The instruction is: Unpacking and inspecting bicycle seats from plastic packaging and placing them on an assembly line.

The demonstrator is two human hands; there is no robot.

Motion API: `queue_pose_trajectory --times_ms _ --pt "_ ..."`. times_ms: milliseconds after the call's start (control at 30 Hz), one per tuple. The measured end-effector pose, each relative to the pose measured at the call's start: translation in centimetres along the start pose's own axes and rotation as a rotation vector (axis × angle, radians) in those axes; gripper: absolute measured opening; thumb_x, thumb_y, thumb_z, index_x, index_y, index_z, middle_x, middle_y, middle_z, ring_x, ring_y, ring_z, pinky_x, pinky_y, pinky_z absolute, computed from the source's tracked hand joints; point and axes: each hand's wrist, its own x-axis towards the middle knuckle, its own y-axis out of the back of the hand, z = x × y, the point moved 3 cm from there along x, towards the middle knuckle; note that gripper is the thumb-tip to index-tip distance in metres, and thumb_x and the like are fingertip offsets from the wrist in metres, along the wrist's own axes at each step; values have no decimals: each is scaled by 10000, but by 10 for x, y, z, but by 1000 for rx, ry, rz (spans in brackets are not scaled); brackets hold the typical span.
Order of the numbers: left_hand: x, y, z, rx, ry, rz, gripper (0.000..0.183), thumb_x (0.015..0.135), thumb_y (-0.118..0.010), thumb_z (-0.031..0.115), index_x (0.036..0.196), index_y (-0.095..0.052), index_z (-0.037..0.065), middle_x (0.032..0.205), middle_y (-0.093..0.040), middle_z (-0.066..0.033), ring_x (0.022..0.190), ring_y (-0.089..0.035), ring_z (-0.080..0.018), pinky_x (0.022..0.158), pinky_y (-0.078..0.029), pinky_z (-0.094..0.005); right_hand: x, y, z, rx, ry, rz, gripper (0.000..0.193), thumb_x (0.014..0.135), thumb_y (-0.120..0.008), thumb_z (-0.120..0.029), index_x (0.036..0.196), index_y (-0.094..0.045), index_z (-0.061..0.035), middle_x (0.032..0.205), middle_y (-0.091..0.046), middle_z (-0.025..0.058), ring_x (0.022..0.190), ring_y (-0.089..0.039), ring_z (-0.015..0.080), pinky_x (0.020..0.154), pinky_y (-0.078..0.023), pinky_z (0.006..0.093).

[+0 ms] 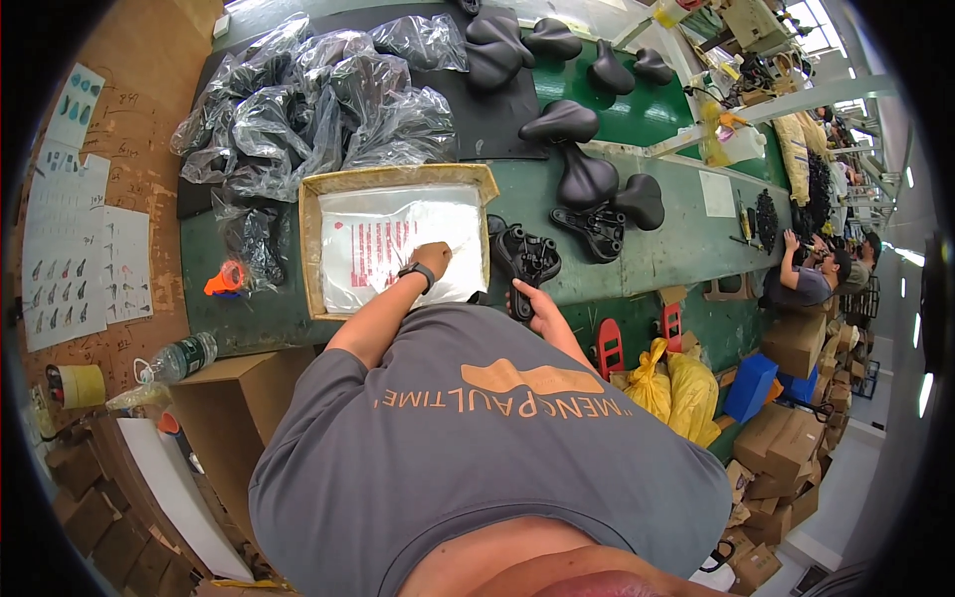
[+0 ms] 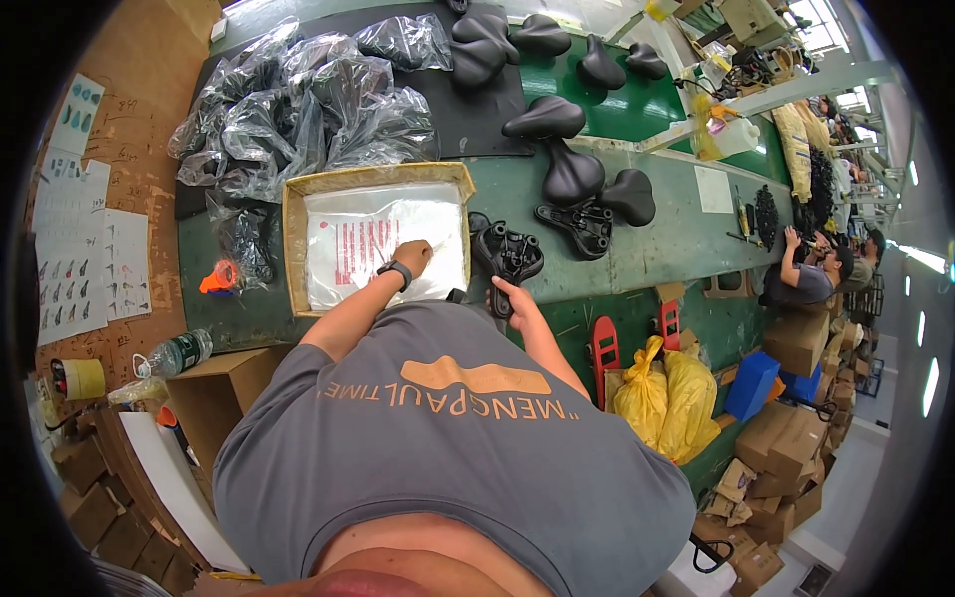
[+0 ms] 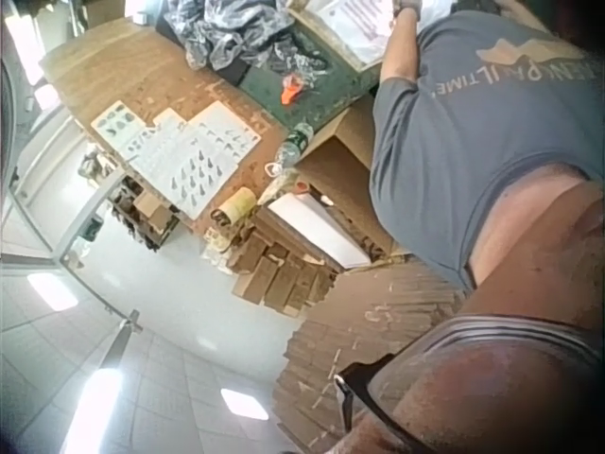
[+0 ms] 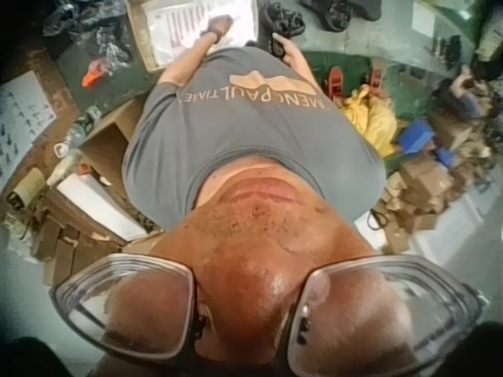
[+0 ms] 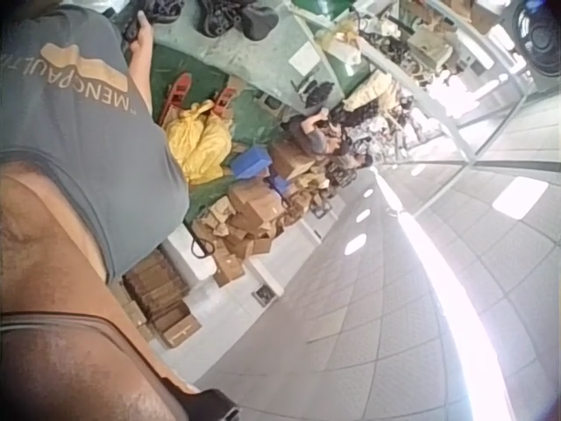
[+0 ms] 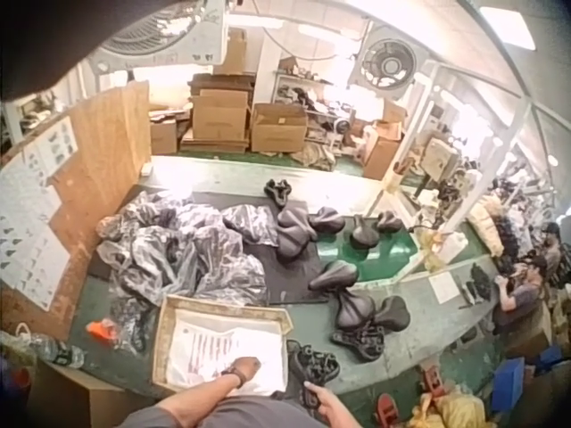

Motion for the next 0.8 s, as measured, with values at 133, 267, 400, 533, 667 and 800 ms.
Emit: queue_pose_trajectory --times_ms 133,267,400,533,667,800 --pt "2 -7 -8 -13 -18 36 231 995 -616 205 1093 -770 65 1022 -788 -175 972 -753 -373 879 -588 -461 -1 -2 2 11 4 7 344 928 -851 -303 1077 -702 -31 897 -749 125 698 -726 268 590 -607 416" --pt "-1 -7 -7 -314 103 -102 260 1005 -637 224 1046 -742 -9 891 -792 -170 795 -808 -267 768 -630 -399 6 1 6 43 -20 -25 350 928 -851 -305 1086 -694 -35 892 -745 125 698 -724 274 607 -608 404" --pt "-5 -3 -10 -387 85 -40 276 1015 -641 234 1002 -723 -30 815 -778 -148 699 -801 -208 706 -636 -355 11 1 9 49 -47 -20 349 929 -850 -306 1080 -694 -34 899 -744 133 712 -726 276 625 -607 392" --pt "-12 17 5 -245 118 -68 302 1019 -651 277 924 -725 1 769 -772 -135 694 -795 -205 709 -616 -355 13 4 12 57 -67 -11 338 930 -850 -308 1061 -700 -34 901 -742 134 720 -727 273 623 -605 393" --pt "-4 15 -7 -149 88 -87 442 1034 -587 376 848 -741 6 770 -775 -155 715 -784 -255 794 -591 -434 3 -6 7 24 -43 11 346 929 -852 -320 1060 -696 -40 881 -736 130 704 -721 271 613 -601 401" --pt "4 6 -21 -12 -36 25 407 1026 -542 322 921 -794 19 837 -778 -172 821 -768 -338 842 -569 -483 -2 -3 -12 -57 -32 58 454 932 -834 -442 952 -705 -7 794 -711 116 640 -693 248 562 -579 393"
